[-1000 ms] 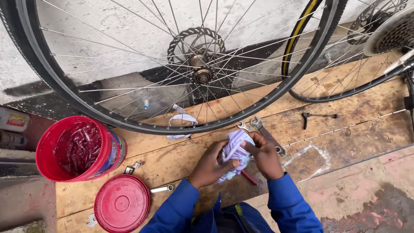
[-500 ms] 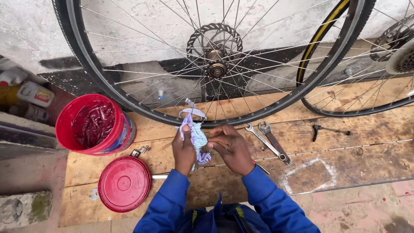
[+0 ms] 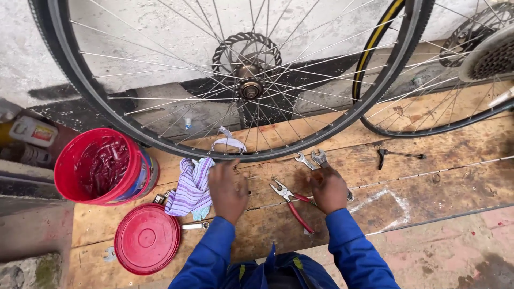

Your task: The person works on a bicycle wheel, using a wrench to loosen and remove the axle nut. They then remove the axle and a small metal part, wiping them with a cloth. The person flips the wheel over and uses the wrench again on the other side of the hub.

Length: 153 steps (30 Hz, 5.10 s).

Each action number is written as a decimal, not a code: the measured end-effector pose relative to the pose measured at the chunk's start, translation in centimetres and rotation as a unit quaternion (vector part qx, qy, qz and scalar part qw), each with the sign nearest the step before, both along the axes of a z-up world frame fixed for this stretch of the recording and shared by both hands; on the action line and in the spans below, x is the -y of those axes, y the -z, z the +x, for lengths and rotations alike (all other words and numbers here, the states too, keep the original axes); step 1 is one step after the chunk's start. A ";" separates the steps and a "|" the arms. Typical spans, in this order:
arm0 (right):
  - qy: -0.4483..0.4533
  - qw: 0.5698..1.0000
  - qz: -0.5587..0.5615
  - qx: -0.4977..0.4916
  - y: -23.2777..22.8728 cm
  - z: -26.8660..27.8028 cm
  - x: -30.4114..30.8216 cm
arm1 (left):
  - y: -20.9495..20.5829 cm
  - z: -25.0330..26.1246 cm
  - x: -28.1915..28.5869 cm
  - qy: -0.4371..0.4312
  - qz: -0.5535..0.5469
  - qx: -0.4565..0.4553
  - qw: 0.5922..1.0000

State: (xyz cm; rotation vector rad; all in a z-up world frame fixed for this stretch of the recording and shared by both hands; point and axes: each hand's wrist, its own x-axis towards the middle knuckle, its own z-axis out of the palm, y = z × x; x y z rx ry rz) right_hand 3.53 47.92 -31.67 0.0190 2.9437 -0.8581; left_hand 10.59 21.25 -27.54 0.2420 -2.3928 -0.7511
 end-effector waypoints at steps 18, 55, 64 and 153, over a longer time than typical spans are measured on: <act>-0.032 0.993 0.118 -0.003 -0.5 0.4 -7.0 | 5.3 -8.2 -18.9 0.362 -0.040 0.173 0.915; -0.226 0.862 -0.376 -0.256 -16.0 0.6 12.2 | -15.9 -3.4 0.6 0.281 0.277 -0.135 0.909; -0.191 0.804 -0.527 -0.197 -16.6 -4.7 8.2 | -16.4 -5.7 8.2 0.222 0.116 -0.064 0.966; -0.135 0.831 -0.537 -0.059 -15.7 -3.0 10.3 | -11.9 -8.2 3.8 0.090 0.116 -0.144 0.979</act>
